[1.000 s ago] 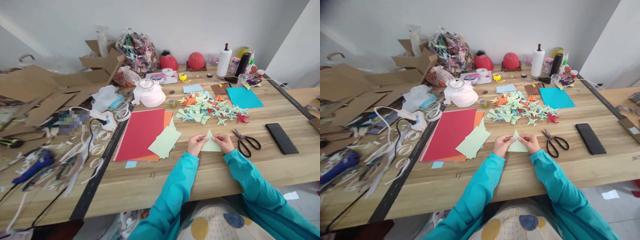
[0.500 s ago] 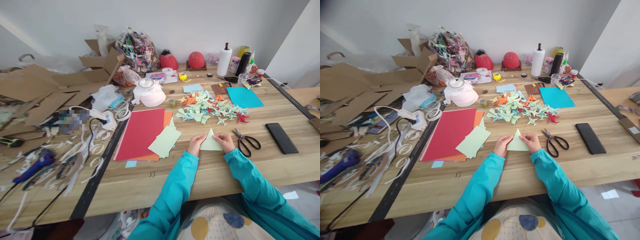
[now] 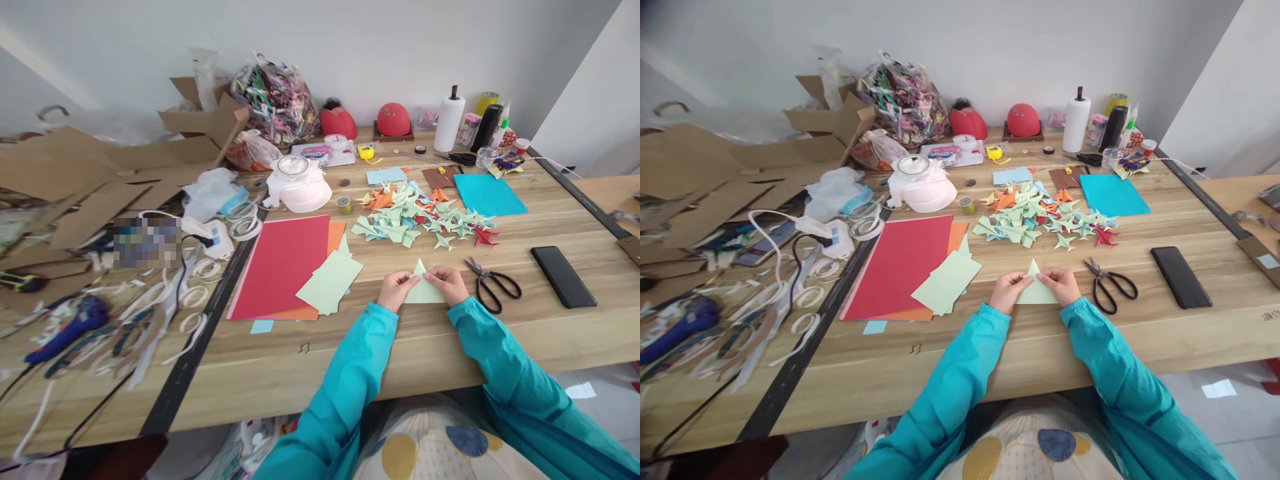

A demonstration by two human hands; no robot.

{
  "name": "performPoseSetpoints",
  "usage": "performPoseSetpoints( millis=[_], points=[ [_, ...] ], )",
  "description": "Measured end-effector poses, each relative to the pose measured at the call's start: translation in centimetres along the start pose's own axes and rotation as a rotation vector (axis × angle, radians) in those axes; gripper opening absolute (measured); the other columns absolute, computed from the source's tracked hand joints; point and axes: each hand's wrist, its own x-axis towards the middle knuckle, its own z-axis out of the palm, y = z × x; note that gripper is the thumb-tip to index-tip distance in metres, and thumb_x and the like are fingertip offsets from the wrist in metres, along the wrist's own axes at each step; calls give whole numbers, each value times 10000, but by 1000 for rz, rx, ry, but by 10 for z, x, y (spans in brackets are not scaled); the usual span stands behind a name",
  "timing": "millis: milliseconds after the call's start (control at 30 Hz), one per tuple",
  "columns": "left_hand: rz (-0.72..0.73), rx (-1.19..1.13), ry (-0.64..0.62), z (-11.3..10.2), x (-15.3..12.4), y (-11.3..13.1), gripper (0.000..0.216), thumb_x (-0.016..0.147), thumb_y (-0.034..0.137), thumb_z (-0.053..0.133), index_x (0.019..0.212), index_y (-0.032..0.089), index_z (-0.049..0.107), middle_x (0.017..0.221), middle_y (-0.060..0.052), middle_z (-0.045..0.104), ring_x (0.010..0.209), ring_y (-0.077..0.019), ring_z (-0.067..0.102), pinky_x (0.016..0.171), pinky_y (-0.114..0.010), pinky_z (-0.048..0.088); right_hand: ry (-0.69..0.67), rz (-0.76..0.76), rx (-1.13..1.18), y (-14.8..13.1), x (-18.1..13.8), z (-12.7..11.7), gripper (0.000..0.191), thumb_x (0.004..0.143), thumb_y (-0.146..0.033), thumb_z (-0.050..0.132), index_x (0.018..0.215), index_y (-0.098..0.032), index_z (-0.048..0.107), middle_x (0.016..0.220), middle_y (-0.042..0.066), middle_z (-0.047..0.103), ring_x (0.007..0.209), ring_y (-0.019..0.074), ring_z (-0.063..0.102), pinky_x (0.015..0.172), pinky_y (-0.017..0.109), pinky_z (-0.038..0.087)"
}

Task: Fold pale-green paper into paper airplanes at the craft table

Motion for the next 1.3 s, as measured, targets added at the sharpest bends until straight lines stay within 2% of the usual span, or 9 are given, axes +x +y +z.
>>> performPoseSetpoints(
  millis=[200, 367, 467, 633, 800, 1000, 1200, 1300],
  points=[
    [25, -14, 11, -1, 1, -3, 304, 527, 373, 770, 677, 124, 683, 580, -2, 627, 548, -118, 534, 550, -240, 415, 37, 20, 54, 11, 5, -1, 437, 649, -558, 632, 498, -161, 527, 409, -55, 374, 388, 64, 332, 393, 221, 280],
    [27, -22, 19, 0, 0, -1, 301, 521, 383, 771, 649, 128, 673, 566, 2, 624, 538, -116, 528, 543, -239, 414, 36, 23, 55, 10, 5, 0, 458, 652, -570, 622, 492, -163, 487, 420, -58, 344, 393, 59, 300, 388, 217, 248],
    [27, -18, 17, 0, -1, 0, 313, 511, 392, 774, 647, 129, 674, 554, 4, 619, 532, -115, 526, 537, -238, 411, 12, 29, 42, 7, 2, 0, 444, 642, -547, 645, 492, -160, 488, 429, -54, 376, 398, 59, 316, 388, 212, 242],
    [-21, -35, -16, 2, -3, 5, 323, 491, 400, 783, 632, 130, 676, 549, 2, 621, 525, -118, 529, 541, -246, 410, -74, -7, -89, 0, 0, 0, 386, 603, -526, 685, 577, -153, 586, 513, -21, 534, 455, 84, 428, 432, 218, 322],
    [-120, -148, -45, 5, -7, 9, 330, 438, 378, 810, 597, 128, 664, 543, -8, 625, 509, -122, 534, 530, -252, 402, -101, -6, -92, 0, 0, -1, 400, 607, -545, 672, 565, -161, 568, 501, -26, 528, 442, 82, 425, 426, 217, 323],
    [-160, -184, -55, 6, -10, 14, 301, 434, 342, 815, 593, 134, 667, 547, -5, 628, 489, -110, 530, 538, -252, 398, -122, 33, -12, 2, -1, -3, 364, 614, -498, 692, 565, -158, 569, 497, -32, 529, 428, 76, 426, 422, 213, 312],
    [-176, -251, -107, 5, -13, 19, 257, 435, 284, 817, 562, 136, 650, 543, -2, 621, 508, -107, 541, 562, -251, 397, -160, 152, 108, -4, -4, -1, 407, 556, -502, 728, 526, -154, 519, 469, -39, 519, 397, 69, 426, 401, 205, 296],
    [-164, -249, -159, 4, -13, 18, 265, 452, 286, 817, 608, 131, 670, 593, -27, 646, 561, -138, 574, 610, -280, 423, -190, 198, 126, -7, -6, -1, 430, 523, -511, 742, 513, -156, 499, 447, -44, 508, 379, 67, 419, 387, 203, 288]
  ],
)
